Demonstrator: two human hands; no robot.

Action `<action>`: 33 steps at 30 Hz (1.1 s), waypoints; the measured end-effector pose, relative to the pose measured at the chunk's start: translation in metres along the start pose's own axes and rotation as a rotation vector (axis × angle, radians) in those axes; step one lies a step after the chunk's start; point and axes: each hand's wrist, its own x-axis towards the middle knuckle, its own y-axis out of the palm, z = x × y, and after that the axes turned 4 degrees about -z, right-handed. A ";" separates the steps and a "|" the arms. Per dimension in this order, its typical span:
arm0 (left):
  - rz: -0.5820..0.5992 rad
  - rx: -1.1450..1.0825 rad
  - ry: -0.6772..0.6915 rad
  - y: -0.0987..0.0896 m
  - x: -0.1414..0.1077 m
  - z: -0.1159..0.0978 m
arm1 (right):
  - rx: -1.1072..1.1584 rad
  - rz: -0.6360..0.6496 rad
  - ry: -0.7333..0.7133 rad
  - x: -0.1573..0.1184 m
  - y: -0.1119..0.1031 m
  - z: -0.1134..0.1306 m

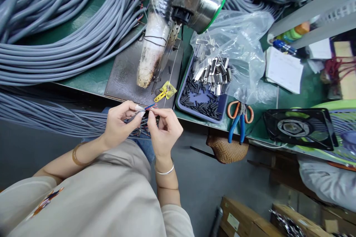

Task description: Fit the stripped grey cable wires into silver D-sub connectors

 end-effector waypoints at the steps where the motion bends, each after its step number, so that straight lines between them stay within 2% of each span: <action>1: 0.003 0.009 0.006 0.000 0.000 -0.001 | 0.011 0.004 0.039 0.000 0.000 -0.001; 6: 0.006 0.006 0.002 0.000 0.000 -0.001 | 0.106 0.052 0.199 0.005 -0.001 -0.007; 12: 0.020 0.026 0.022 0.001 0.000 -0.002 | 0.102 0.065 0.195 0.010 -0.003 -0.006; 15: 0.016 0.028 0.049 0.002 0.000 -0.001 | 0.059 0.043 0.108 0.008 -0.003 -0.004; 19: -0.004 0.015 0.029 0.000 0.001 0.001 | -0.005 0.031 -0.193 0.001 -0.004 -0.002; 20: -0.008 0.002 0.015 -0.001 0.001 0.002 | -0.001 0.023 -0.221 0.001 -0.005 -0.002; 21: -0.010 -0.011 0.002 -0.001 0.001 0.002 | 0.013 0.006 -0.204 0.001 -0.006 -0.003; 23: -0.003 -0.026 -0.010 -0.002 0.002 0.002 | 0.046 -0.026 -0.073 0.004 -0.008 -0.005; 26: 0.020 -0.015 0.000 -0.002 0.001 0.001 | 0.066 0.038 0.098 0.009 -0.011 -0.009; 28: 0.031 0.010 0.018 -0.001 0.001 0.000 | 0.081 0.088 0.139 0.011 -0.011 -0.010; 33: 0.029 0.045 0.069 0.001 0.002 -0.001 | 0.109 0.085 0.204 0.011 -0.010 -0.009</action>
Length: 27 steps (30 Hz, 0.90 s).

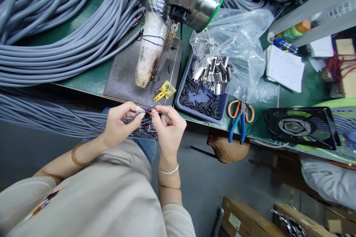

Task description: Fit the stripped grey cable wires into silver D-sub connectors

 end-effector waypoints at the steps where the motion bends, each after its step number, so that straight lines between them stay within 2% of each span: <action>1: -0.002 0.000 0.001 0.000 0.000 0.000 | 0.008 0.001 0.007 0.000 0.000 0.000; 5: -0.001 -0.040 -0.054 0.001 -0.001 0.001 | 0.008 0.002 0.012 0.002 0.000 0.001; 8: 0.026 -0.192 -0.194 -0.001 0.000 -0.001 | -0.028 0.010 -0.045 0.000 0.002 0.002; 11: 0.060 -0.396 -0.333 -0.004 0.004 -0.004 | -0.138 0.028 -0.273 -0.007 0.006 0.001; 13: 0.076 -0.465 -0.366 -0.007 0.007 -0.006 | -0.234 0.067 -0.447 -0.012 0.007 -0.003; 14: 0.079 -0.473 -0.366 -0.008 0.008 -0.006 | -0.260 0.087 -0.489 -0.013 0.007 -0.004; 16: 0.067 -0.451 -0.341 -0.009 0.009 -0.006 | -0.243 0.072 -0.460 -0.015 0.003 -0.007; 20: 0.037 -0.317 -0.219 -0.008 0.006 -0.005 | -0.118 -0.050 -0.360 -0.010 -0.007 -0.003; 24: 0.051 -0.162 -0.093 -0.007 0.000 0.000 | -0.079 0.062 -0.366 -0.008 -0.008 0.004; 27: 0.040 -0.065 0.026 -0.007 -0.002 0.003 | -0.075 0.062 -0.346 -0.008 -0.004 0.004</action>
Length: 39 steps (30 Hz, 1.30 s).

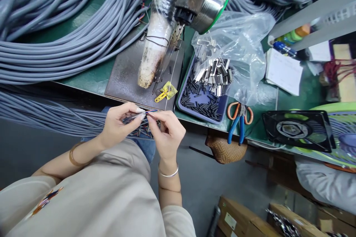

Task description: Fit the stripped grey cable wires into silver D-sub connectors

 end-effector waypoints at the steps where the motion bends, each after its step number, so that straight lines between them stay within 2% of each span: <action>1: -0.006 0.025 0.034 0.000 0.000 0.001 | 0.003 -0.010 0.017 0.000 0.001 0.000; 6: -0.035 0.068 0.121 0.001 -0.001 0.003 | 0.070 -0.027 0.147 -0.001 0.005 -0.003; 12: -0.031 0.079 0.082 0.002 -0.001 0.002 | 0.101 -0.028 0.267 -0.002 0.007 -0.008; 24: -0.022 0.088 0.027 0.002 -0.004 0.005 | 0.116 -0.036 0.328 0.000 0.009 -0.004; 33: -0.018 0.172 0.186 0.001 0.001 -0.003 | 0.064 -0.030 0.277 -0.001 0.006 -0.003; 39: 0.015 0.285 0.356 0.002 0.003 -0.006 | -0.012 0.005 0.229 0.006 -0.002 0.003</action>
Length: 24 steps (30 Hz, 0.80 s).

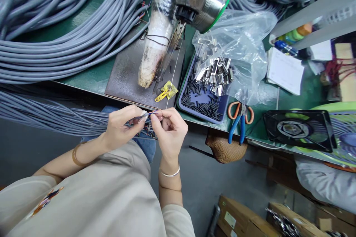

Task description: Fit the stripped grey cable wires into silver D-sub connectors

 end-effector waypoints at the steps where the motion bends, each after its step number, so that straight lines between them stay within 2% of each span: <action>1: 0.001 0.027 0.026 0.000 0.000 0.001 | -0.022 0.013 -0.002 0.002 -0.002 0.002; 5: -0.023 0.106 0.109 0.002 -0.003 0.004 | -0.093 0.060 0.001 0.005 -0.010 0.010; 10: -0.078 0.067 0.091 0.001 -0.003 0.004 | -0.096 0.030 -0.033 0.005 -0.011 0.012; 17: -0.077 0.091 0.078 -0.002 -0.002 0.004 | -0.019 0.074 0.101 0.010 -0.008 0.003; 24: -0.080 0.092 0.115 0.001 -0.005 0.004 | 0.048 0.055 0.147 0.010 -0.008 0.000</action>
